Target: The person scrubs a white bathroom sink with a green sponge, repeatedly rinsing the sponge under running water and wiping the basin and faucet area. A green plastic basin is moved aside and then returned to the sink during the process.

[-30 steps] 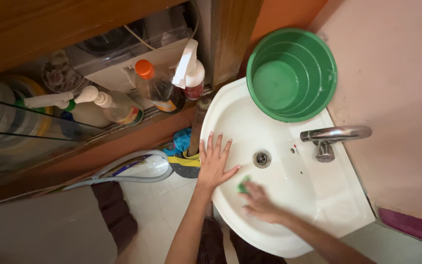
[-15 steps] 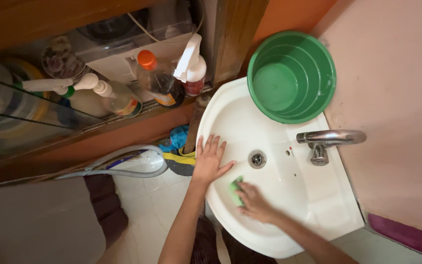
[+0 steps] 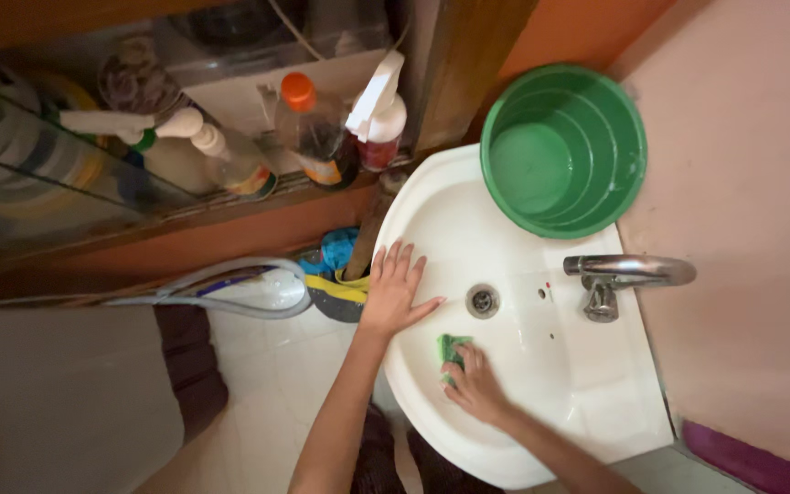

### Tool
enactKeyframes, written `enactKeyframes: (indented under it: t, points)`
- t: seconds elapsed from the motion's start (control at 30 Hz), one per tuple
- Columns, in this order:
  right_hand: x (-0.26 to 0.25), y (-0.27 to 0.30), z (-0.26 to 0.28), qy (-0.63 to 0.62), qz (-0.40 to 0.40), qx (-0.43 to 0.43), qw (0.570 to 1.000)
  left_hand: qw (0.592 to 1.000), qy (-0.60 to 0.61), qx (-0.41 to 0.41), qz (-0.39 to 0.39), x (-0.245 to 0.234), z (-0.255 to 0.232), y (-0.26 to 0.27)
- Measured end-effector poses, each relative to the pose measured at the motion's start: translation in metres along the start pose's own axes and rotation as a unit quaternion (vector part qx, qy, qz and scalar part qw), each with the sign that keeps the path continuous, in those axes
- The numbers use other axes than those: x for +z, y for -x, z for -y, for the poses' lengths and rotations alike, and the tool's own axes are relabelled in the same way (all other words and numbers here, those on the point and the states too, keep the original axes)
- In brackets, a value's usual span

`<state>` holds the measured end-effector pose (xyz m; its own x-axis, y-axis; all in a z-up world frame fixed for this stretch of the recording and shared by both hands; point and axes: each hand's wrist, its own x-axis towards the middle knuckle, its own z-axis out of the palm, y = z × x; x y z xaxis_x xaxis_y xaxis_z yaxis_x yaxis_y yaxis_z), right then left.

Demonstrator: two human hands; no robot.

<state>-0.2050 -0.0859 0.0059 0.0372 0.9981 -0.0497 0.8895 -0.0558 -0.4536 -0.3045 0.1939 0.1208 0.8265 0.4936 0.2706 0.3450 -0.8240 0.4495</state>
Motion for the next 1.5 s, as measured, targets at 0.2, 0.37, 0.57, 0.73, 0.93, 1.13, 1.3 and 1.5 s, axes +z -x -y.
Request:
enactKeyframes:
  t: [0.2,0.37,0.57,0.73,0.93,1.13,1.3,1.5]
  points:
    - [-0.028,-0.086,-0.079,0.209,-0.035,0.062,0.975,1.000,-0.011,-0.006,0.007,0.005,0.002,0.004]
    - [-0.018,-0.122,-0.074,0.212,-0.107,0.188,0.953,1.000,-0.015,-0.008,0.004,0.005,0.003,0.002]
    - [0.020,-0.024,0.018,0.009,-0.066,0.046,0.997,1.000,-0.012,-0.002,-0.013,0.005,0.002,0.002]
    - [-0.026,0.013,-0.053,0.162,0.081,0.107,0.978,1.000,-0.008,-0.002,-0.014,0.005,0.003,0.001]
    - [0.028,-0.118,-0.022,0.043,-0.111,0.269,0.956,1.000,-0.025,-0.009,-0.014,0.006,0.003,0.003]
    - [-0.018,-0.036,0.039,-0.203,0.153,0.042,0.966,0.999,0.022,-0.008,-0.039,0.003,0.002,0.002]
    - [-0.069,0.020,0.001,-0.001,0.334,0.064,0.940,0.999,0.024,-0.009,-0.041,0.003,0.003,0.002]
    - [-0.007,-0.085,-0.020,0.157,0.133,0.050,0.977,0.999,0.015,-0.007,-0.044,0.006,0.005,0.002]
